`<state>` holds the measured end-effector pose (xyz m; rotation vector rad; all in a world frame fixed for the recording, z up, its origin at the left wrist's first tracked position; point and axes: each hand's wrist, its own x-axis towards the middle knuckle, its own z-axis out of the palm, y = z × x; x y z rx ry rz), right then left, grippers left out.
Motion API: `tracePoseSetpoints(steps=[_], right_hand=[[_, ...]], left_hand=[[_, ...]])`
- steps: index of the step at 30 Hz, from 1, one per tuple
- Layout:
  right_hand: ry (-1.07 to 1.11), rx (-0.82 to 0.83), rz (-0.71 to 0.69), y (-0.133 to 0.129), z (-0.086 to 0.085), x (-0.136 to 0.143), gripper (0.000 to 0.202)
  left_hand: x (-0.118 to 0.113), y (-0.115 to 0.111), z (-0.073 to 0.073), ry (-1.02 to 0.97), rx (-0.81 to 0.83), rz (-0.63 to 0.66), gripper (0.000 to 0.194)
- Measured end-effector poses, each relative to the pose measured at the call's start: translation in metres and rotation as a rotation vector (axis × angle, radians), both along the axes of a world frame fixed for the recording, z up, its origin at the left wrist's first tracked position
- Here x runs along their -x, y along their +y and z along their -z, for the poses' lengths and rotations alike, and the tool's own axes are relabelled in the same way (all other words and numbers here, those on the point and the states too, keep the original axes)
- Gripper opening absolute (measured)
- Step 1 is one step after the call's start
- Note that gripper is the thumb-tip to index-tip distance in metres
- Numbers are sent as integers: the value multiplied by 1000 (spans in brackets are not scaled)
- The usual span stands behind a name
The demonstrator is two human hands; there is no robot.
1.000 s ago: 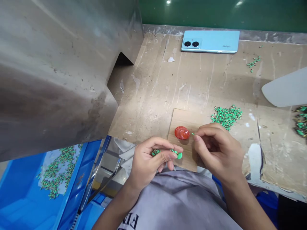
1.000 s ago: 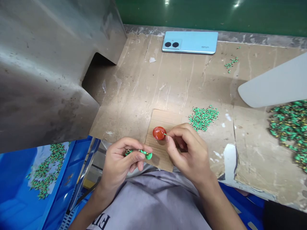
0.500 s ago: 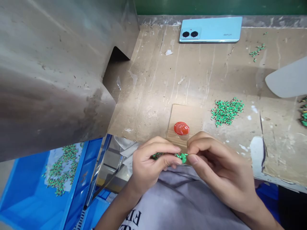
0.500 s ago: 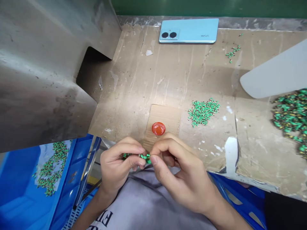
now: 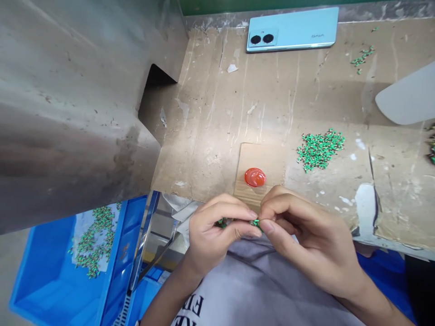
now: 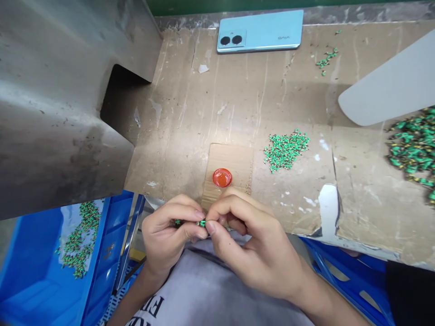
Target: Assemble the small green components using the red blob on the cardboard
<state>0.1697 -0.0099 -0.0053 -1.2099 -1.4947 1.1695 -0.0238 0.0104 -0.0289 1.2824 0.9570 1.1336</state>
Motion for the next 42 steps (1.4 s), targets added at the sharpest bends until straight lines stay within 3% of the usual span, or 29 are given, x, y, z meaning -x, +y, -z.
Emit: tracePoseSetpoints(steps=[10, 17, 22, 29, 42], right_hand=[[-2, 5, -13, 1, -3, 0, 16], [-38, 49, -66, 3, -15, -5, 21], [-48, -10, -105, 5, -16, -8, 16], [-17, -130, -100, 1, -10, -6, 21], [-63, -125, -116, 2, -14, -3, 16]], left_hand=[[-3, 1, 1, -133, 68, 26, 19], [2, -3, 6, -288, 233, 123, 20], [2, -7, 11, -396, 329, 143, 16], [1, -9, 12, -450, 331, 137, 16], [1, -13, 16, -412, 300, 105, 13]])
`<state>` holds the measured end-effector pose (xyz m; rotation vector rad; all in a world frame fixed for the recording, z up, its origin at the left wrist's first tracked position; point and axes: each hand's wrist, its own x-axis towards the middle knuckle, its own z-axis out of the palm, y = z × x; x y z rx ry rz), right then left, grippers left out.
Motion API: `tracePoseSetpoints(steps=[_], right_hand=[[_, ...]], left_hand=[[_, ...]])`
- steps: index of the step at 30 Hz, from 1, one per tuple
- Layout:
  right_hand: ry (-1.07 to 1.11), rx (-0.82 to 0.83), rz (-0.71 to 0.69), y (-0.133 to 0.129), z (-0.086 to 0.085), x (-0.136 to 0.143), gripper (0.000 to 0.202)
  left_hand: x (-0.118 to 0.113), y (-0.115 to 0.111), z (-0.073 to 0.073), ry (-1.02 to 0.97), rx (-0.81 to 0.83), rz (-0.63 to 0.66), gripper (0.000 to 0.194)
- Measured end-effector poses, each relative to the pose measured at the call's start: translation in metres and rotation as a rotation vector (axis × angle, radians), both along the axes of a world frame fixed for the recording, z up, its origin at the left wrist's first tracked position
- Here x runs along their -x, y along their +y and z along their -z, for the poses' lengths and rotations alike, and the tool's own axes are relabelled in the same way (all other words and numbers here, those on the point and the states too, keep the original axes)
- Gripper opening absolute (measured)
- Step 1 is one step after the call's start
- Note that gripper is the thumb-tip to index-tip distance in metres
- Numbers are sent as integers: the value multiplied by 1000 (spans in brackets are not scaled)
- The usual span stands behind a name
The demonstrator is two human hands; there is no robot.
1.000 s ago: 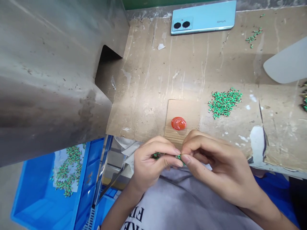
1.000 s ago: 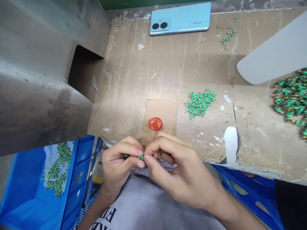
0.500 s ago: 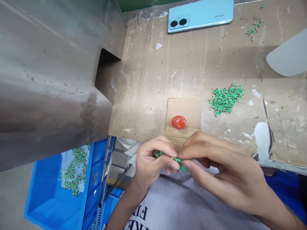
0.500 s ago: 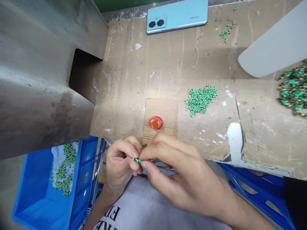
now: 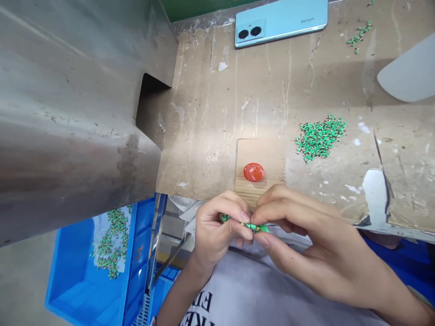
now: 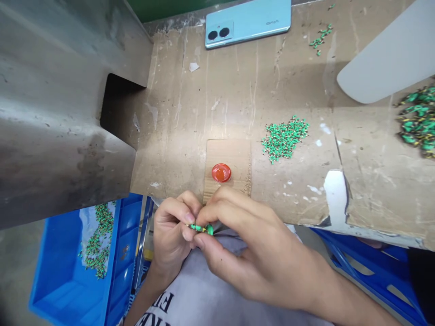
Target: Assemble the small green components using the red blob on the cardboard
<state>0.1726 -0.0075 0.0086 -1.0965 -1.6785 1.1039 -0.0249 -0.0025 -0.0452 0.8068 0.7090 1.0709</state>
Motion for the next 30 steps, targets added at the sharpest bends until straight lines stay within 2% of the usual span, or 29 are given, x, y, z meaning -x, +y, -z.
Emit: tracePoseSetpoints(steps=[8, 15, 24, 30], right_hand=[[50, 56, 11, -4, 0, 3, 20], [130, 69, 102, -6, 1, 13, 21], [116, 90, 86, -3, -2, 13, 20], [83, 58, 99, -5, -1, 13, 17]], left_hand=[[-5, 1, 0, -45, -108, -54, 15], [-3, 2, 2, -32, -169, -76, 14], [-4, 1, 7, -49, -121, -111, 28], [-2, 1, 8, -36, -166, -100, 32]])
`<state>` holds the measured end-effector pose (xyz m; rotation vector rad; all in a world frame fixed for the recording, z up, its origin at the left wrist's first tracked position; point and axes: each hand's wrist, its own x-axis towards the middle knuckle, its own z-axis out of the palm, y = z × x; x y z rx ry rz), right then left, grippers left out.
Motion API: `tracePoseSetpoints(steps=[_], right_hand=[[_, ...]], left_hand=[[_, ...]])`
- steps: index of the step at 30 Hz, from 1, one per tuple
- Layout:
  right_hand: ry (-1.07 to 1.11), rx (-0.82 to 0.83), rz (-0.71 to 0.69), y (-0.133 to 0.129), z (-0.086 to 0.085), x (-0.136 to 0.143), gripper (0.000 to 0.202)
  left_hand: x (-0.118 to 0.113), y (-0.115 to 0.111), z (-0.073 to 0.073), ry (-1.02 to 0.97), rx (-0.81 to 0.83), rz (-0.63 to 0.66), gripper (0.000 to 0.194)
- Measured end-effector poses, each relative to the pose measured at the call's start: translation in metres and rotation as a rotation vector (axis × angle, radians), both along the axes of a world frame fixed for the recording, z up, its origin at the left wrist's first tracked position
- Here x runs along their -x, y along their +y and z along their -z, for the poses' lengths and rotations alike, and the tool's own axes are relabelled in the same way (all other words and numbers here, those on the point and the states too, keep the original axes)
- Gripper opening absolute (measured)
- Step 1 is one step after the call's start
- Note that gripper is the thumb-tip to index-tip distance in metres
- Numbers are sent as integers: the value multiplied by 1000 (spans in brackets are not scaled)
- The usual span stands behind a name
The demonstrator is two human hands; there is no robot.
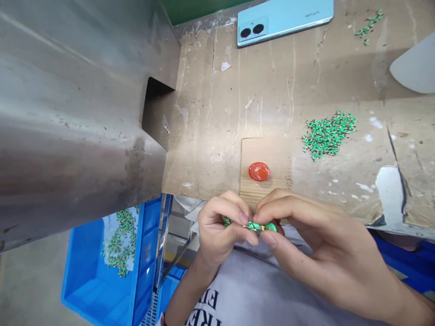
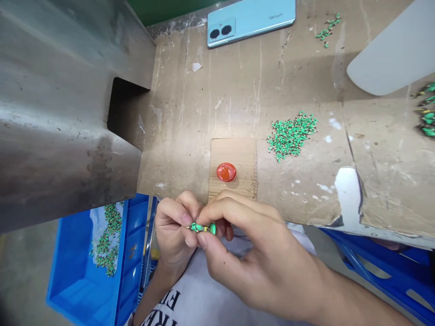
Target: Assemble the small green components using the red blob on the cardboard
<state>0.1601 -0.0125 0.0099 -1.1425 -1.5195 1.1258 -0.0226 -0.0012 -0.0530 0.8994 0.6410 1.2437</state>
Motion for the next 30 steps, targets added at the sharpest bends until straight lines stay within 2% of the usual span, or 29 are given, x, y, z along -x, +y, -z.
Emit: tracePoseSetpoints(steps=[6, 13, 20, 30], right_hand=[[31, -55, -32, -1, 2, 0, 16], [6, -53, -86, 0, 2, -3, 17], [18, -29, -86, -1, 1, -1, 18], [51, 5, -80, -3, -1, -3, 23]], left_hand=[[1, -1, -2, 55, -16, -38, 31], [2, 2, -1, 143, -195, -63, 25], [2, 5, -8, 294, -329, -114, 25], [1, 1, -4, 259, -277, -88, 33]])
